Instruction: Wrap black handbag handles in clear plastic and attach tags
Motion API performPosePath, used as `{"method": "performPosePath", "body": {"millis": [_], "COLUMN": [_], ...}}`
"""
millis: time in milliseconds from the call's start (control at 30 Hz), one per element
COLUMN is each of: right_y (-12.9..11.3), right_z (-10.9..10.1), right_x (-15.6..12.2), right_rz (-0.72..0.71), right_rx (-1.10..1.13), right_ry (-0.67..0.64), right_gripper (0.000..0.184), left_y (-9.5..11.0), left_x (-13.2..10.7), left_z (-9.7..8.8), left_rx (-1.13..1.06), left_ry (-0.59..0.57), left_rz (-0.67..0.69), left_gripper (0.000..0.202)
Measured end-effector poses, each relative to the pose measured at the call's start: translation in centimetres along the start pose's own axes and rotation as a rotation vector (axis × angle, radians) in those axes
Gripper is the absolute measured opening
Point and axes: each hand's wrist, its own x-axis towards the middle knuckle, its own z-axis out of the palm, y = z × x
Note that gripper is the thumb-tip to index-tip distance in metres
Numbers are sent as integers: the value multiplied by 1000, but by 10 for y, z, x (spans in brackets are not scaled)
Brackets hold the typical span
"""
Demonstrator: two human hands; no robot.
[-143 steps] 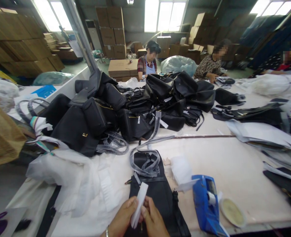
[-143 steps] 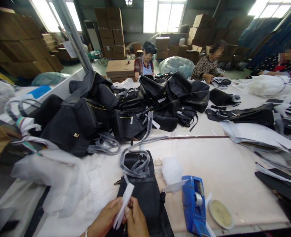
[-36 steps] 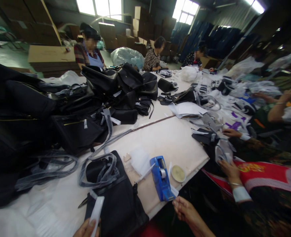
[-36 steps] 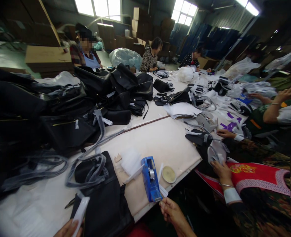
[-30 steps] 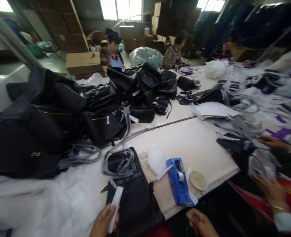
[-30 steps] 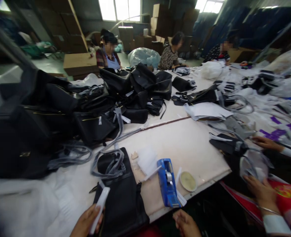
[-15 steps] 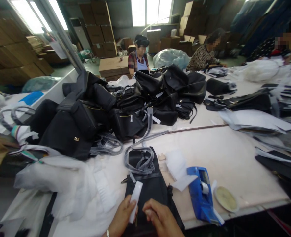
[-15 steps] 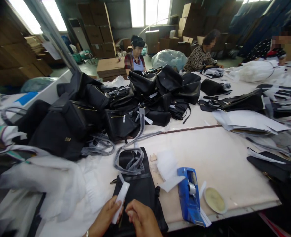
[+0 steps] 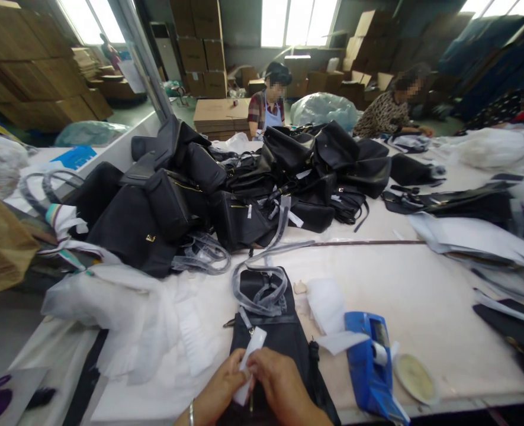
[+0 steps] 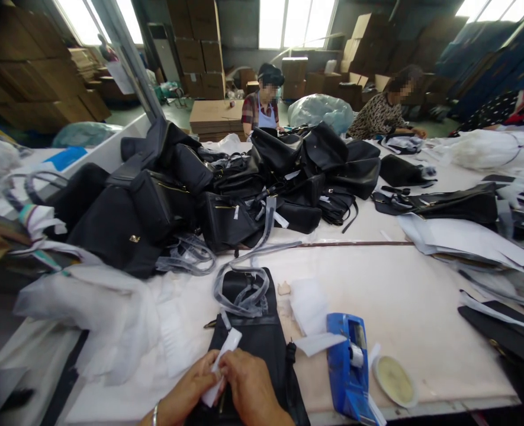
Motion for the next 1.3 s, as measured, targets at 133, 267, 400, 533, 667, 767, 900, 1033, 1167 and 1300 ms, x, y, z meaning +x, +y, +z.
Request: {"method": "performPosePath", "body": {"millis": [133, 267, 400, 533, 667, 767, 900, 1033, 1167, 1300], "right_y": [-1, -1, 0, 6, 14, 17, 17, 20, 31, 41], "right_z": [-5, -10, -8, -4, -2, -2, 1, 8, 16, 20], "right_x": [2, 3, 2, 4, 8, 9, 10, 14, 22, 28], "right_rz": [98, 57, 19, 87, 178, 214, 207, 221, 180, 70], "right_rx": [118, -45, -190, -214, -138, -35, 60, 109, 146, 166], "right_ry": [-20, -22, -41, -31, 12, 37, 71, 113, 86, 62], "right_gripper": [21, 18, 16, 44, 50, 49, 50, 54, 52, 48], "left_y": [-2, -5, -4, -1, 2, 1, -8, -19, -17, -11], "left_x": [2, 2, 1, 1, 2, 3, 8, 15, 16, 16], "left_z": [1, 0, -1, 0, 0, 1, 3, 2, 1, 2], "left_rx": [41, 77, 80, 81, 91, 85, 111, -6, -184, -223], "left_ry": [15, -7, -30, -49, -50, -8, 121, 190, 197, 221], "left_rz": [-3, 32, 34, 6, 8, -1, 1, -26, -61, -117], "left_gripper": [28, 21, 19, 21, 34, 45, 46, 48, 52, 56]}}
